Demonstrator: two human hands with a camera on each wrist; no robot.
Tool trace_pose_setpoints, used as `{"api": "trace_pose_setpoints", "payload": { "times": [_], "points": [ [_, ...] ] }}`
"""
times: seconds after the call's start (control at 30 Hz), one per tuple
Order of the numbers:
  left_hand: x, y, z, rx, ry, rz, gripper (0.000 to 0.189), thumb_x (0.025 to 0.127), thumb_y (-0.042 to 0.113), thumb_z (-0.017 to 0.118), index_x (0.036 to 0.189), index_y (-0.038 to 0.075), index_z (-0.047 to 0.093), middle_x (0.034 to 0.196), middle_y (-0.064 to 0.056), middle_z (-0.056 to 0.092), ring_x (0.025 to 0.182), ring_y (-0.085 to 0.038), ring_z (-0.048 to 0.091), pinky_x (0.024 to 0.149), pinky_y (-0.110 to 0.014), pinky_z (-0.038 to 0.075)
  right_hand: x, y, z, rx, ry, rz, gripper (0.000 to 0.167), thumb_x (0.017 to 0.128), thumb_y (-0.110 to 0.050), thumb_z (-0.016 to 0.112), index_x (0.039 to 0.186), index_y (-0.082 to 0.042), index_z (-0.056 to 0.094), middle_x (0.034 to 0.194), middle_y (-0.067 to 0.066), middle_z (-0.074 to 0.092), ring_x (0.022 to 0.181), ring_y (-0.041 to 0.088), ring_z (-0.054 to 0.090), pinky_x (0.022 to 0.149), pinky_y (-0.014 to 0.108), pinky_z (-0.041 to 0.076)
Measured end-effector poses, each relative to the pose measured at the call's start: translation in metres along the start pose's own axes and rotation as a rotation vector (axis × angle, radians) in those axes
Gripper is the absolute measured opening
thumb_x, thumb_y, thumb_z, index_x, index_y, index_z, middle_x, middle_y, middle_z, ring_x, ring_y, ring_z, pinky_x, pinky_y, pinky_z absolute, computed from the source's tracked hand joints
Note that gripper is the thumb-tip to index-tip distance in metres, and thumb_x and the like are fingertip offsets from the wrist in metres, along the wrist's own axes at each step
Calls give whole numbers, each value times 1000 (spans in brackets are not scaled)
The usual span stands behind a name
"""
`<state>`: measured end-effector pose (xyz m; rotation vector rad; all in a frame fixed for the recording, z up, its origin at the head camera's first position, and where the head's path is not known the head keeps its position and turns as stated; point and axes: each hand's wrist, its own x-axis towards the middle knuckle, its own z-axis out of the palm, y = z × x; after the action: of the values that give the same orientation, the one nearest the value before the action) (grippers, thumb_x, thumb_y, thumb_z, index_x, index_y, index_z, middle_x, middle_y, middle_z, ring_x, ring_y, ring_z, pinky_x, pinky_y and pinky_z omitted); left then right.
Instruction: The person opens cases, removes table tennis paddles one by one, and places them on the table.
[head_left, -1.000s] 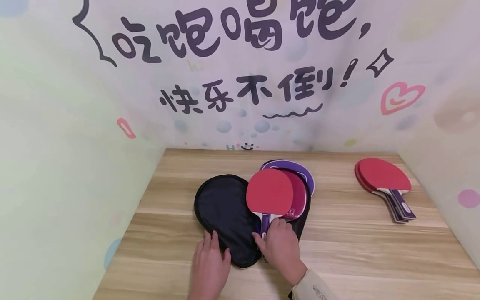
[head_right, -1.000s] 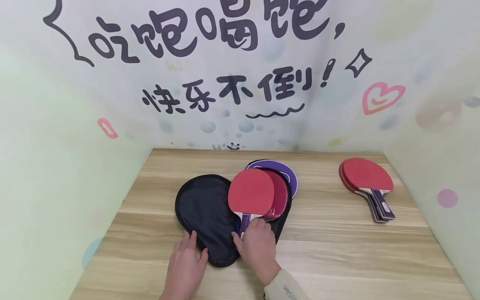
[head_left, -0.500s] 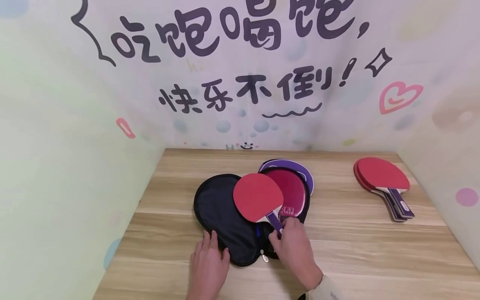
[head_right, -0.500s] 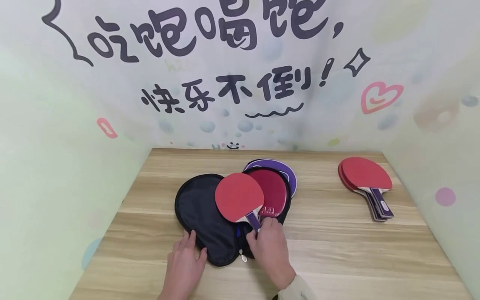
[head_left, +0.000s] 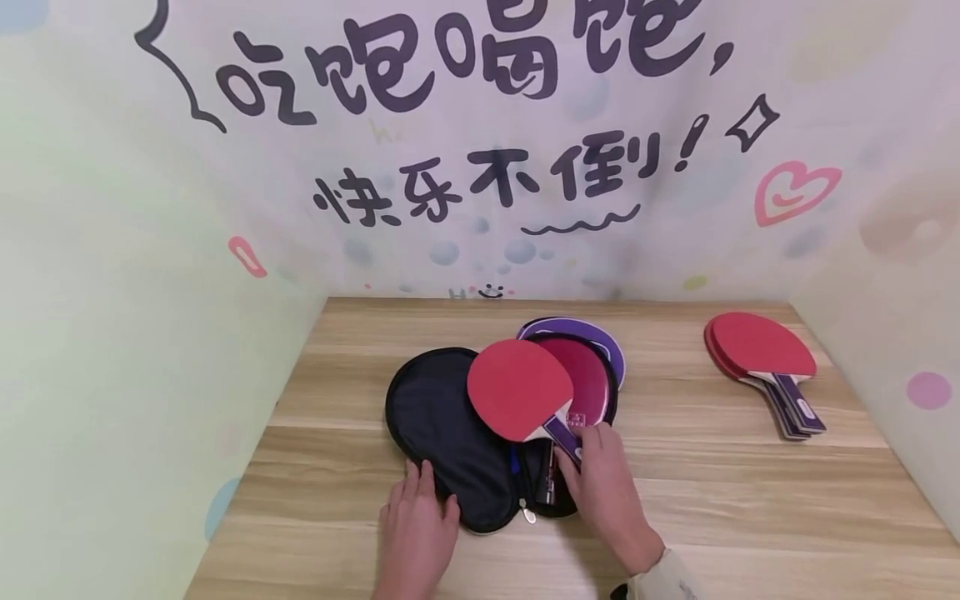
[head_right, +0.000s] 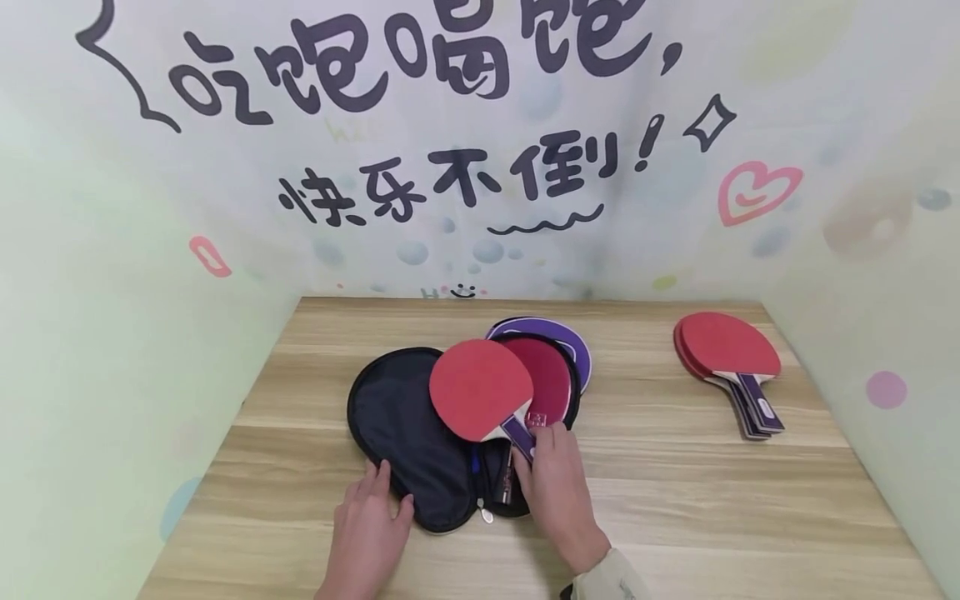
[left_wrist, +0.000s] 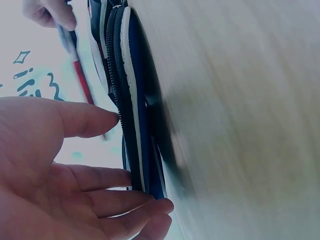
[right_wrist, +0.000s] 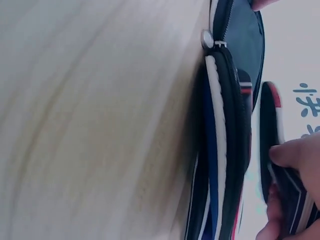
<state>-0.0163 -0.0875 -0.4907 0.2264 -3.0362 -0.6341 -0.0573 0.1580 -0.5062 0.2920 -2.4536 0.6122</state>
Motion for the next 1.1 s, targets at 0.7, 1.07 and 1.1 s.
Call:
{"api": "trace_pose_setpoints", "payload": {
  "times": [0.7,1.07,1.1],
  "points": [
    [3,-2,-1,-43,-82,-38,65,92,29,72,143,-6,53,151,-33,48,129,-45,55,92,-62,48,32,122,-62,-112,-57,518,39,95,-16,66,107,21,62,92,36,57,87,51,54,75,60,43],
    [4,-3,-1,-57,-105,-57,65,92,29,71,144,-6,52,152,-33,46,132,-45,53,93,-62,46,19,152,-54,-179,-190,593,38,95,-15,59,107,21,53,95,35,49,88,51,47,74,58,38],
    [4,-3,-1,-58,-107,-59,65,92,29,71,144,-6,52,152,-32,46,132,-45,53,94,-62,46,18,153,-53,-183,-207,603,39,96,-16,58,106,21,53,94,35,49,87,50,47,72,57,38]
  ]
}}
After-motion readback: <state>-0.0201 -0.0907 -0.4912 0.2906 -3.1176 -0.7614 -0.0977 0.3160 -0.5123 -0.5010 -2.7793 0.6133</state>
